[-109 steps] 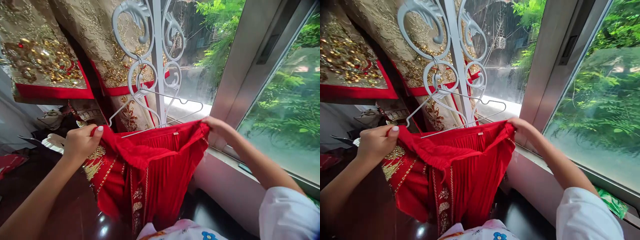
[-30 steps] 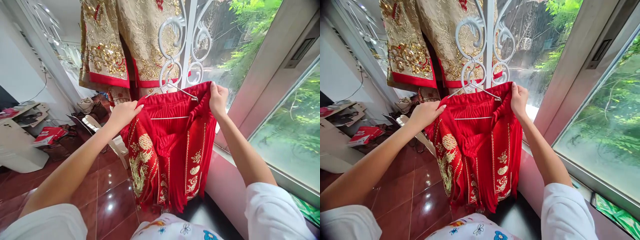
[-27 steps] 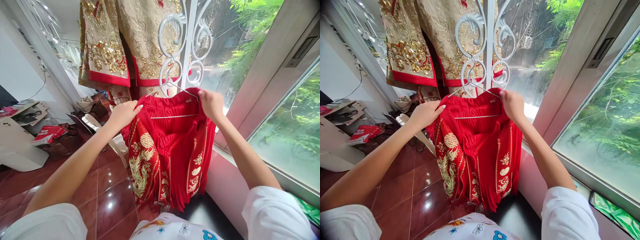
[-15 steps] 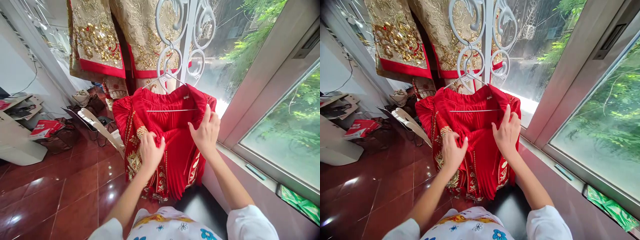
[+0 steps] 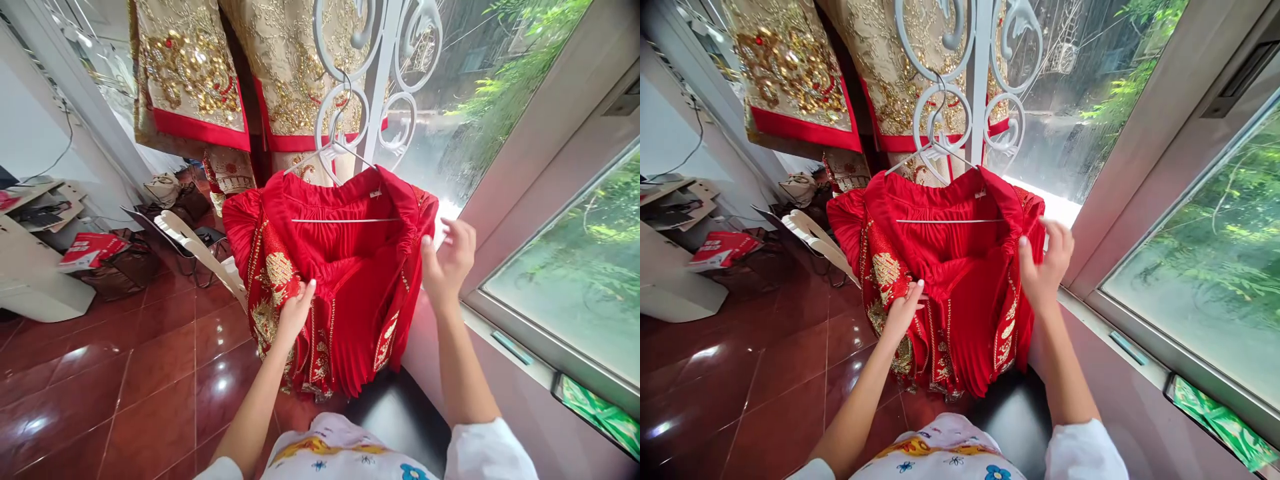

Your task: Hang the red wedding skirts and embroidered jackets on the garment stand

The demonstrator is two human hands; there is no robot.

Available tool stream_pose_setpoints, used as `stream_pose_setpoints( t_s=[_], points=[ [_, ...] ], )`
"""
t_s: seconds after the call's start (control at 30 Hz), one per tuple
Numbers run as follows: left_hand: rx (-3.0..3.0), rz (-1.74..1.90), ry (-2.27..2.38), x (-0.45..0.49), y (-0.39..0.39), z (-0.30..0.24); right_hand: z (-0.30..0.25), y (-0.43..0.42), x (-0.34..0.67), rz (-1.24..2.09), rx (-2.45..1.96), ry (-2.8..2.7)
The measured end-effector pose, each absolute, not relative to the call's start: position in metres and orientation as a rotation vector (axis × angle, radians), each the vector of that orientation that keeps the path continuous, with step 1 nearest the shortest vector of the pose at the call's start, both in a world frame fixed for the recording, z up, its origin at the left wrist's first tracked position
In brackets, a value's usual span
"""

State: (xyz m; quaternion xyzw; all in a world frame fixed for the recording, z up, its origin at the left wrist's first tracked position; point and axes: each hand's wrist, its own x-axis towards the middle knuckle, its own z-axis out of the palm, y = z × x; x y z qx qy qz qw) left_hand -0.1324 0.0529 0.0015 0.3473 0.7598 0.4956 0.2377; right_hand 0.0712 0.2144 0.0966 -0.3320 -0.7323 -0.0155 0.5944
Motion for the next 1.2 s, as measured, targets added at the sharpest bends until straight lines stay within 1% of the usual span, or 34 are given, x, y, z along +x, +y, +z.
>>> stream_pose_setpoints(
  t_s=[0.1,0.17,0.23,0.27,0.3,0.33,0.4,0.43,0.5,0.63,0.73,0.8,0.93,1.03,1.13,1.2],
  points=[
    [1.049,1.159,1.788,-0.130,0.037,0.026,0.122,0.256,0.074,-0.013,-0.733,-1.881],
    [1.223,1.094,1.730,-0.136,0.020,0.058,0.129,0.267,0.070,0.019,-0.701,-1.989],
    [1.458,1.276,1.913,-0.148,0.011,0.099,0.129,0.265,0.062,0.019,-0.714,-2.004],
    [1.629,1.408,2.117,-0.154,0.014,0.120,0.129,0.262,0.057,0.006,-0.737,-1.992],
    [1.853,1.433,2.297,-0.159,0.022,0.139,0.129,0.258,0.052,-0.011,-0.766,-1.978],
    [2.096,1.373,2.409,-0.160,0.036,0.154,0.130,0.255,0.047,-0.028,-0.796,-1.971],
    [2.602,0.990,2.313,-0.153,0.075,0.172,0.137,0.255,0.044,-0.046,-0.828,-1.978],
    [2.775,0.809,2.205,-0.145,0.098,0.173,0.143,0.258,0.045,-0.037,-0.828,-1.987],
    [2.920,0.623,2.154,-0.125,0.139,0.165,0.157,0.269,0.054,0.010,-0.827,-1.977],
    [2.932,0.643,2.273,-0.104,0.181,0.137,0.181,0.296,0.084,0.209,-0.880,-1.911],
    [2.956,0.673,2.258,-0.106,0.182,0.130,0.194,0.306,0.101,0.337,-0.962,-1.920],
    [2.937,0.637,2.235,-0.109,0.177,0.130,0.204,0.307,0.102,0.347,-1.043,-1.906],
    [2.719,0.501,2.305,-0.116,0.171,0.128,0.234,0.308,0.091,0.302,-1.116,-1.892],
    [2.630,0.454,2.394,-0.122,0.175,0.128,0.251,0.302,0.091,0.128,-1.064,-1.910],
    [2.585,0.491,2.405,-0.122,0.184,0.131,0.251,0.276,0.097,0.000,-1.071,-1.893],
    [2.531,0.513,2.396,-0.117,0.192,0.133,0.238,0.247,0.090,-0.074,-1.068,-1.882]
  ],
)
